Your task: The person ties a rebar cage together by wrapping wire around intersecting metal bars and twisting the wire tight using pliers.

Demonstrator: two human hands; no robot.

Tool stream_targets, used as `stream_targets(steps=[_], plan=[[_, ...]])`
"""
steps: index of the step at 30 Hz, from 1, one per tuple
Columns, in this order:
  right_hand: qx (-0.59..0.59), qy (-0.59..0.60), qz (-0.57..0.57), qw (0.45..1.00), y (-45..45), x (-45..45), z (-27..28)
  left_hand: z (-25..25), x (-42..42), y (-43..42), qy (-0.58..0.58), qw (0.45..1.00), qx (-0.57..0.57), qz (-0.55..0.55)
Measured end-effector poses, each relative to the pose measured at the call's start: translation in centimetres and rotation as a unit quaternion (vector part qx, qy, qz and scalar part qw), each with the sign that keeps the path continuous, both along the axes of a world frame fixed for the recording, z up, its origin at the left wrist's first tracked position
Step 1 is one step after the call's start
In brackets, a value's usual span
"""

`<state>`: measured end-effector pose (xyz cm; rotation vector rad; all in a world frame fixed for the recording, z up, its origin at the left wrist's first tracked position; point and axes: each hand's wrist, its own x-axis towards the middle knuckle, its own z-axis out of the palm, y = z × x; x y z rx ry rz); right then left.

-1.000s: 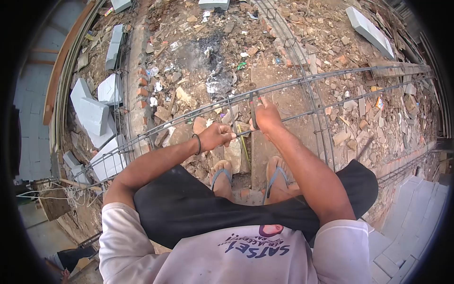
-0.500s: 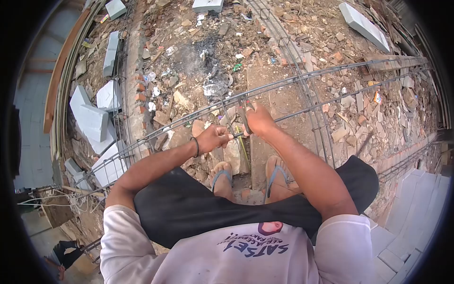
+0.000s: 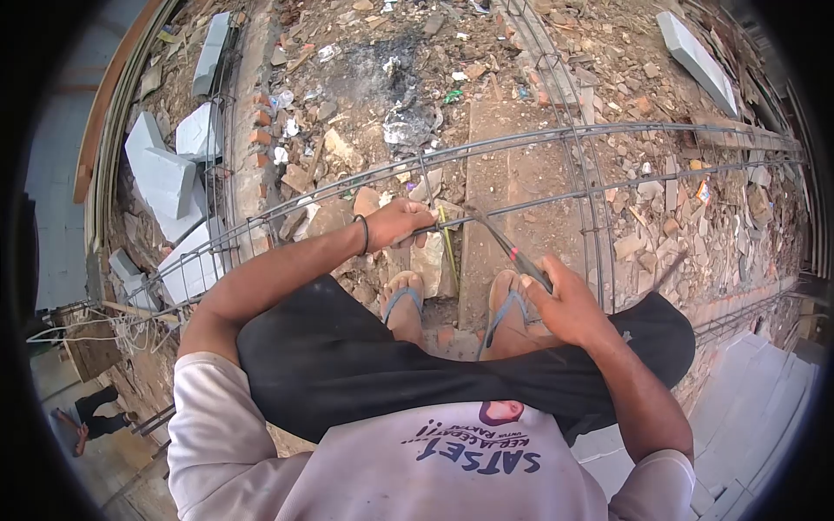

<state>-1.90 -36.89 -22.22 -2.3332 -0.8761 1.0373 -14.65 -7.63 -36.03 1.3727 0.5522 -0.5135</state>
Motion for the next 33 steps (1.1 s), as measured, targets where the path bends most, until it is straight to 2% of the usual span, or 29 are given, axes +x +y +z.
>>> stream_targets(steps=[1,5,7,8,10,16,23,30,32,33], plan=[[-0.038,0.088,-0.057,0.994,0.3,-0.6,1.1,0.0,0.1,0.0,0.002,1.000,0.001,0.002],[-0.103,0.081,-0.038,0.991,1.2,-2.3,3.0,-0.6,0.1,-0.2,-0.009,1.000,0.007,-0.001],[-0.064,-0.032,0.055,0.996,0.9,-3.0,2.2,-0.2,0.1,-0.2,-0.015,1.000,0.011,-0.004],[-0.064,-0.032,0.056,0.996,0.7,-3.5,1.8,0.1,0.1,-0.2,-0.022,1.000,0.016,-0.008],[-0.006,-0.236,0.169,0.957,0.4,-4.6,1.0,0.2,0.2,-0.1,-0.018,1.000,0.018,-0.011],[-0.049,-0.285,0.190,0.938,1.2,-6.3,1.7,-0.3,0.1,-0.4,-0.036,0.997,0.060,-0.023],[-0.036,-0.294,0.191,0.936,1.1,-6.6,0.9,0.1,0.2,-0.3,-0.045,0.994,0.088,-0.045],[-0.033,-0.217,0.152,0.964,0.4,-6.6,0.1,-0.2,-0.1,-0.6,-0.049,0.993,0.102,-0.036],[-0.008,-0.210,0.138,0.968,0.3,-6.9,-0.1,-0.8,-0.2,-0.5,-0.093,0.988,0.120,-0.043],[-0.036,-0.186,0.140,0.972,0.2,-7.1,-0.2,-0.5,-0.3,-0.5,-0.092,0.988,0.120,-0.043]])
